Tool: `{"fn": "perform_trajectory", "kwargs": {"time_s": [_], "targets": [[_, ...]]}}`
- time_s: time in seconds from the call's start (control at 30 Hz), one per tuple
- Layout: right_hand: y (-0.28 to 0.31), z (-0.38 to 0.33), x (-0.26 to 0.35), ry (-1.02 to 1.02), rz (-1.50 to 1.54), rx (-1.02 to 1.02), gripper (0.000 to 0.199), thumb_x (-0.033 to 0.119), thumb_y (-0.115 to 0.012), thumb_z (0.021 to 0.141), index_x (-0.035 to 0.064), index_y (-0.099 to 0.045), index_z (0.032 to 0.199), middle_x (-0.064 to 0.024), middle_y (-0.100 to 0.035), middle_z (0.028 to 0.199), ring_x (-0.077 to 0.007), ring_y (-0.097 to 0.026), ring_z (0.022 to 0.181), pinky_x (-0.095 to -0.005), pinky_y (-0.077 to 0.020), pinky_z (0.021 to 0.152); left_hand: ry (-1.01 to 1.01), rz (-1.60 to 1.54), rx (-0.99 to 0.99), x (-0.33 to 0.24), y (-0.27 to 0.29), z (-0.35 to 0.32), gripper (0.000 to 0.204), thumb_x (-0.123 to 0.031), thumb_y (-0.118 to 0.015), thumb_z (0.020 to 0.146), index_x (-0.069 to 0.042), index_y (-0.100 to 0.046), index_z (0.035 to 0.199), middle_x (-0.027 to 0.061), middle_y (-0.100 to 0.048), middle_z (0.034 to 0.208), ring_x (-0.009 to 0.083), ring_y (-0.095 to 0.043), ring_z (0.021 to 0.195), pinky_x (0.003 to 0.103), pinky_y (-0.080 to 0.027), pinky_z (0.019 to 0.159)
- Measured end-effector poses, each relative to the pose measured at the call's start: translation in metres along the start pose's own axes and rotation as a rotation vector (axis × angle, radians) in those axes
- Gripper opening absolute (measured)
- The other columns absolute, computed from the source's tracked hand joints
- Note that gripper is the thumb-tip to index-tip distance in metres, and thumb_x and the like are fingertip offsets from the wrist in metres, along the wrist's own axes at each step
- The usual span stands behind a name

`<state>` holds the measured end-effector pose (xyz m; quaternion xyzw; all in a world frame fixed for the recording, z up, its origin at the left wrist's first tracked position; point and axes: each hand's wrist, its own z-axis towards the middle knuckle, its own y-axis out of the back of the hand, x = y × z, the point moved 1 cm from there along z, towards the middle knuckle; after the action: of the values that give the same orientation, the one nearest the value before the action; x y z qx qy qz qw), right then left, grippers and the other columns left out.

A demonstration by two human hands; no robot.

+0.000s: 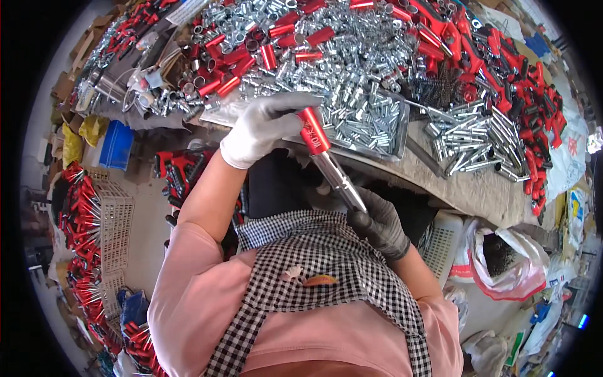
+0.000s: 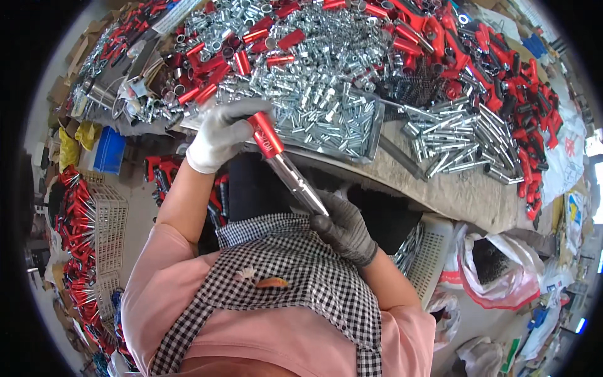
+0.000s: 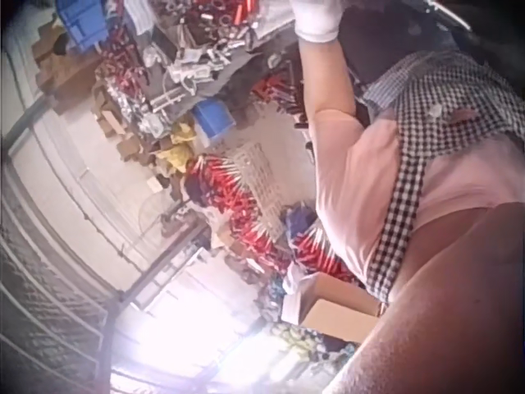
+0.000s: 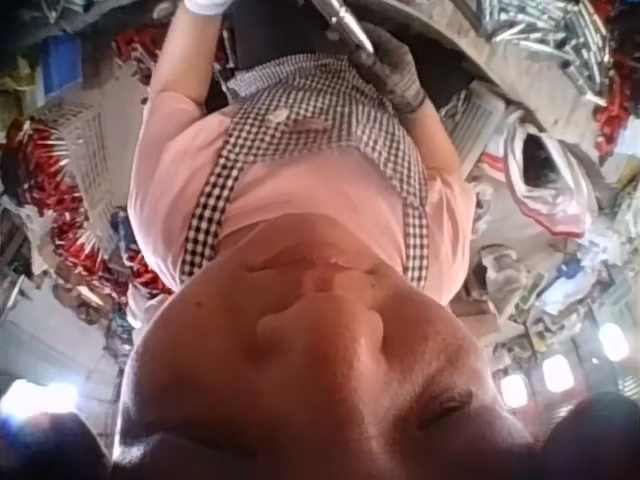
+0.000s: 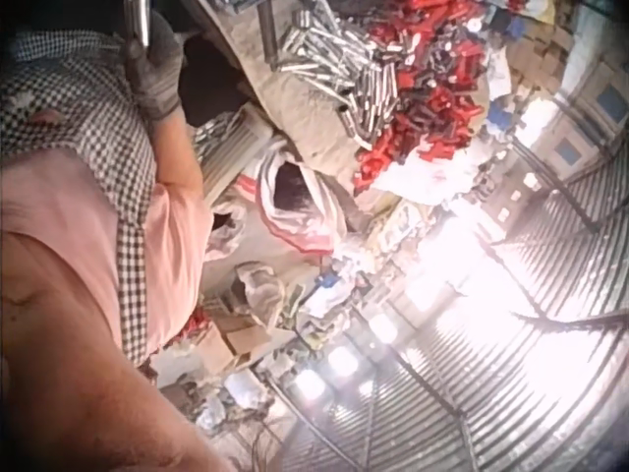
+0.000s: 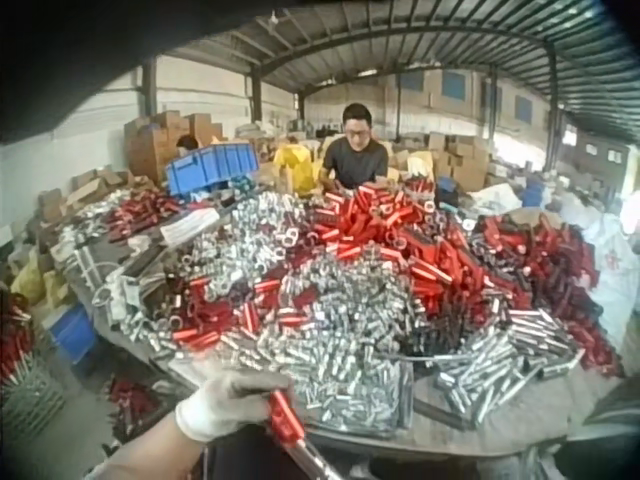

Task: Assembling metal rods with red plastic handles using a handheld lever tool at a manual workstation.

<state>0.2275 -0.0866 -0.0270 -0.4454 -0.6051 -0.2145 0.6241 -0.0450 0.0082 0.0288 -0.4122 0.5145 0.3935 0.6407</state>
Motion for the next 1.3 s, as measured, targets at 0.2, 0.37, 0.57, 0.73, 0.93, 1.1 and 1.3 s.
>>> {"fn": "perform_trajectory", "kwargs": {"time_s": [0.2, 0.37, 0.57, 0.73, 0.93, 1.1, 1.3], "targets": [[-0.003, -0.012, 0.000, -0.051, -0.003, -0.019, 0.071, 0.046, -0.068, 0.091, -0.0029, -0.049, 0.139, 0.0001, -0.062, 0.087, -0.0045, -0.050, 0.069, -0.0212, -0.0398, 0.061, 0.131, 0.000, 0.032, 0.000, -0.011, -0.001, 0.033, -0.004, -0.054, 0.089, 0.011, -0.060, 0.119, 0.0149, -0.065, 0.110, 0.0203, -0.065, 0.095, 0.031, -0.054, 0.084], [-0.008, -0.012, -0.002, -0.005, 0.078, -0.136, 0.074, 0.045, -0.073, 0.087, -0.0007, -0.047, 0.140, 0.0049, -0.053, 0.077, -0.0020, -0.043, 0.061, -0.0179, -0.0350, 0.055, -0.065, 0.437, 0.291, 0.022, -0.032, 0.000, 0.040, -0.003, -0.059, 0.089, 0.005, -0.056, 0.128, 0.0097, -0.065, 0.111, 0.0158, -0.063, 0.091, 0.027, -0.051, 0.081], [-0.012, -0.008, -0.016, 0.067, -0.066, -0.157, 0.072, 0.043, -0.072, 0.089, 0.0015, -0.045, 0.142, 0.0040, -0.055, 0.082, -0.0030, -0.047, 0.064, -0.0180, -0.0384, 0.057, 0.003, -0.189, 0.197, 0.052, -0.055, -0.008, 0.048, -0.018, -0.062, 0.096, 0.005, -0.048, 0.136, 0.0163, -0.061, 0.116, 0.0308, -0.064, 0.106, 0.043, -0.050, 0.096], [-0.025, 0.014, -0.044, 0.153, 0.305, -0.103, 0.073, 0.035, -0.072, 0.091, 0.0065, -0.036, 0.148, -0.0026, -0.059, 0.108, -0.0131, -0.055, 0.091, -0.0285, -0.0475, 0.081, -0.021, -0.669, -0.037, 0.050, -0.100, -0.006, 0.060, -0.038, -0.055, 0.098, -0.002, -0.039, 0.143, 0.0131, -0.056, 0.100, 0.0260, -0.062, 0.085, 0.040, -0.053, 0.081], [-0.008, 0.017, -0.073, -0.024, 0.032, 0.204, 0.067, 0.028, -0.070, 0.092, 0.0036, -0.036, 0.144, -0.0064, -0.057, 0.126, -0.0189, -0.052, 0.117, -0.0336, -0.0431, 0.100, 0.207, -0.381, -0.014, 0.055, -0.098, -0.022, 0.056, -0.036, -0.052, 0.099, 0.005, -0.042, 0.135, 0.0079, -0.052, 0.060, 0.0146, -0.049, 0.045, 0.028, -0.047, 0.048], [0.027, 0.013, -0.006, -0.132, -0.779, 0.195, 0.042, 0.023, -0.070, 0.088, 0.0039, -0.060, 0.124, -0.0116, -0.067, 0.111, -0.0212, -0.064, 0.103, -0.0367, -0.0508, 0.091, 0.340, -0.526, -0.042, 0.091, -0.086, -0.042, 0.065, -0.047, -0.054, 0.097, 0.001, -0.040, 0.139, 0.0042, -0.050, 0.069, 0.0127, -0.047, 0.053, 0.031, -0.050, 0.051], [0.122, 0.056, 0.067, 0.088, -1.665, -0.528, 0.034, 0.026, -0.069, 0.087, 0.0132, -0.066, 0.117, -0.0175, -0.068, 0.107, -0.0351, -0.066, 0.093, -0.0411, -0.0533, 0.081, 0.453, -0.509, 0.024, 0.083, -0.093, -0.055, 0.052, -0.025, -0.056, 0.095, 0.009, -0.040, 0.131, 0.0068, -0.054, 0.073, 0.0172, -0.060, 0.060, 0.032, -0.054, 0.061]]}}
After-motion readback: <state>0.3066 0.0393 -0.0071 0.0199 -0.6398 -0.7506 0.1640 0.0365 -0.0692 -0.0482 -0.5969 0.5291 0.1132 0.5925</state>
